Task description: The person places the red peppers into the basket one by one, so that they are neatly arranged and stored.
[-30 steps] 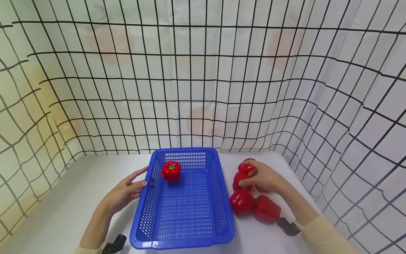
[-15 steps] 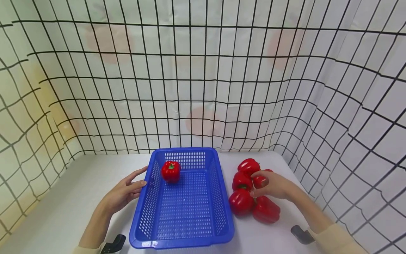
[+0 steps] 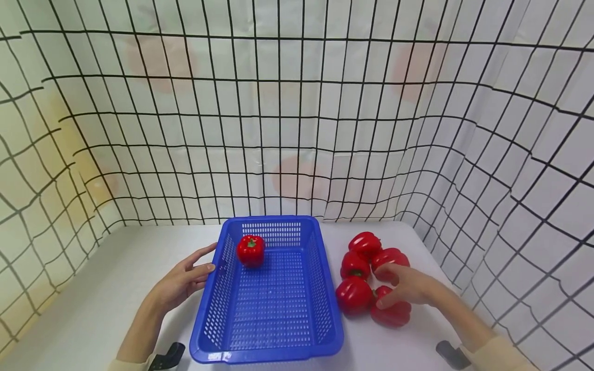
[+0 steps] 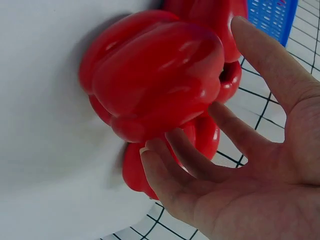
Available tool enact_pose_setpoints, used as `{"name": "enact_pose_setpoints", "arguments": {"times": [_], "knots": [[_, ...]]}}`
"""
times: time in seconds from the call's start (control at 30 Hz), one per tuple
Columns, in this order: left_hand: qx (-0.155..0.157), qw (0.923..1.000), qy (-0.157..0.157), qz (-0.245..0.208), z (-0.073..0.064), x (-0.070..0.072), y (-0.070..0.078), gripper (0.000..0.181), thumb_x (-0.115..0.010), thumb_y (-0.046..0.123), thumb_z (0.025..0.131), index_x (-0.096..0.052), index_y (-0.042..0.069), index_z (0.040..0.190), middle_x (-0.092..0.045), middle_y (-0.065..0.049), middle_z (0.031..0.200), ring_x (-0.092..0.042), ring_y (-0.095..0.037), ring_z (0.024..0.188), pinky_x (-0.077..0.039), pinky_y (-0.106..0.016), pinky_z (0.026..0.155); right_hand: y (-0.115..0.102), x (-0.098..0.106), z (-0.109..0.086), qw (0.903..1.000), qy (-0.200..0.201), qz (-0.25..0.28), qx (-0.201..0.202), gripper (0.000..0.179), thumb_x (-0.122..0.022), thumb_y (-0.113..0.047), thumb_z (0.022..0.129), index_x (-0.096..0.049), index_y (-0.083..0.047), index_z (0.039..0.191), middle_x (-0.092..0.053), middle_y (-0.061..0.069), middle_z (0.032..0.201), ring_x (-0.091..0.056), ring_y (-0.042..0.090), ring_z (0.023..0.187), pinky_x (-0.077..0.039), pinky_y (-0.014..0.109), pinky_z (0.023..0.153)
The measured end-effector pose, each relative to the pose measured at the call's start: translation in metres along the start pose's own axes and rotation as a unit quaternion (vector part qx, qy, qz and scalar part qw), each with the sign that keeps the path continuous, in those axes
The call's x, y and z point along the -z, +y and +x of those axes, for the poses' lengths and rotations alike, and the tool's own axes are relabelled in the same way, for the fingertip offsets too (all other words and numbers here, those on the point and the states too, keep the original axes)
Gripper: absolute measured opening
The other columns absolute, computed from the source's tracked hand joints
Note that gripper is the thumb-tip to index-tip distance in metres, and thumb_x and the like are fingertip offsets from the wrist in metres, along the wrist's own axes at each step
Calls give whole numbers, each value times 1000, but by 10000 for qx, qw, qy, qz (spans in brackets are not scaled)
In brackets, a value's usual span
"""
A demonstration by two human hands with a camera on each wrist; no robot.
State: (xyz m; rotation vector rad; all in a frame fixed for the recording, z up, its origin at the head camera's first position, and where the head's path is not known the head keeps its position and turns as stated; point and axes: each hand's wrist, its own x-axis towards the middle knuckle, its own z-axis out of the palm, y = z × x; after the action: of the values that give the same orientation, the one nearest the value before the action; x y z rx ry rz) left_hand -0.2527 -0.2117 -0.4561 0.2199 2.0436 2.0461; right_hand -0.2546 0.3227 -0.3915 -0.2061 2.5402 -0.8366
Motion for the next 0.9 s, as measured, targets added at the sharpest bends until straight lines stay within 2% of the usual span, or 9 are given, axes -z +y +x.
{"name": "enact_pose_setpoints", "arguments": {"times": [0.3,0.77,0.9], "knots": [[-67,9996,-198,-187,-1,2,2,73,-63,20,101,-23,19,162,-55,-27,145,-69,-32,118,-56,-35,99,3,-8,4,9995,-48,-58,-299,85,-93,-27,69,-50,-6,140,-58,15,119,-56,32,110,-63,47,75],[-152,9991,-340,-198,-3,0,5,74,-61,19,102,-20,15,163,-55,-30,143,-70,-30,116,-56,-33,98,6,-13,6,9995,-83,33,-291,77,-92,-16,70,-50,-1,133,-58,14,109,-58,28,103,-63,47,75],[-160,9992,-324,-173,-3,0,5,73,-61,19,102,-20,16,163,-55,-30,143,-70,-32,116,-56,-33,98,8,-13,8,9994,-102,49,-321,76,-92,-16,69,-49,-1,131,-58,14,111,-58,29,104,-63,47,75]]}}
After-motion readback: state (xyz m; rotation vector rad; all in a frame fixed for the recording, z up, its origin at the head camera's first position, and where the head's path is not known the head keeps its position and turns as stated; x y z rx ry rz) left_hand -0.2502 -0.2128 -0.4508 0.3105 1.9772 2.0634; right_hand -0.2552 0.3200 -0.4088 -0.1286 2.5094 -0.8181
